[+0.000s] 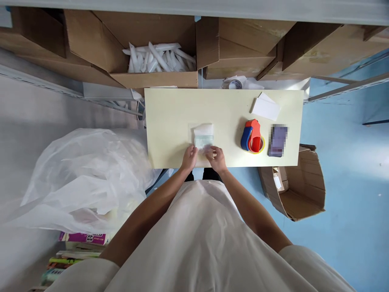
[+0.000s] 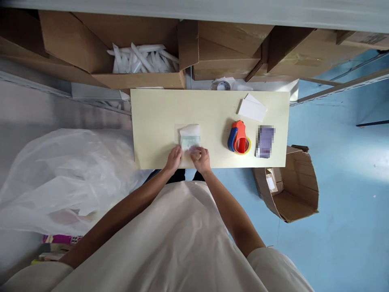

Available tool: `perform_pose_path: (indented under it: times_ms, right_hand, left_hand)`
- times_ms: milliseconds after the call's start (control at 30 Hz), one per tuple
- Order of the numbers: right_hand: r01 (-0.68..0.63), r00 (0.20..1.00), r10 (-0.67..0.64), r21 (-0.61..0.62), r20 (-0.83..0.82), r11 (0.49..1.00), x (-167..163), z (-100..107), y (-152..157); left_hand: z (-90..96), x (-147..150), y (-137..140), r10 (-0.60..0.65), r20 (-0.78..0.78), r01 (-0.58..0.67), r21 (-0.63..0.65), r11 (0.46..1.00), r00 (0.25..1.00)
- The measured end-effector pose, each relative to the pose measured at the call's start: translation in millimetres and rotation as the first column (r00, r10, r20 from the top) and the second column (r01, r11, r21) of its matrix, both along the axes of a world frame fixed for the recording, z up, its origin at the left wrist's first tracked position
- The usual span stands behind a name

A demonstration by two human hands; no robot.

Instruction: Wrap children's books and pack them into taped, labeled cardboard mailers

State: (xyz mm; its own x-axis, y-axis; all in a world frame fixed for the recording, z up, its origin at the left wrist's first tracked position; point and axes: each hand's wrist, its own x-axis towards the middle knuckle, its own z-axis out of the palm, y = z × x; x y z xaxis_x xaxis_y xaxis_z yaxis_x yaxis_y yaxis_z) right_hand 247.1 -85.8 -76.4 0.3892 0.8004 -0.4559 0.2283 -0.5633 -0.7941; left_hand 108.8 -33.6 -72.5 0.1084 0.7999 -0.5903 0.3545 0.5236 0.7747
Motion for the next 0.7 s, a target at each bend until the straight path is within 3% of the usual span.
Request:
perform_pose_path:
  times_ms: [67, 167, 267, 400, 567, 700]
  right_hand:
    - [0.047, 0.991, -0.042, -0.035, 0.124, 0.998, 8, -2, -8]
    - [0.018, 0.994, -0.007, -0.096, 0.111, 0.995, 15, -7, -14]
    - [-0.064, 0.996, 0.069, -0.106, 0.048, 0.992, 10, -11, -11]
    - [-0.089, 0.993, 0.097, -0.101, 0.070, 0.991, -3, -12, -3]
    - [-0.113, 0.991, 0.120, -0.108, 0.064, 0.988, -13, -11, 11]
    - [-0.171, 0.985, 0.173, -0.088, 0.013, 0.981, -29, -13, 46]
  left_hand:
    - [-1.1, -8, -5, -0.037, -0.172, 0.045, 0.041, 0.998, 0.984]
    - [-2.2, -15, -11, -0.065, -0.363, 0.097, 0.070, 0.993, 0.930]
    - [-5.1, -14, -14, -0.131, -0.333, 0.149, 0.029, 0.988, 0.934]
    - [-10.7, -7, -16, -0.205, -0.262, 0.232, 0.072, 0.970, 0.943]
    - [-14.7, -9, -12, -0.172, -0.292, 0.224, 0.153, 0.962, 0.941]
    - [-19.9, -27, 14, -0.084, -0.348, 0.159, 0.193, 0.968, 0.934]
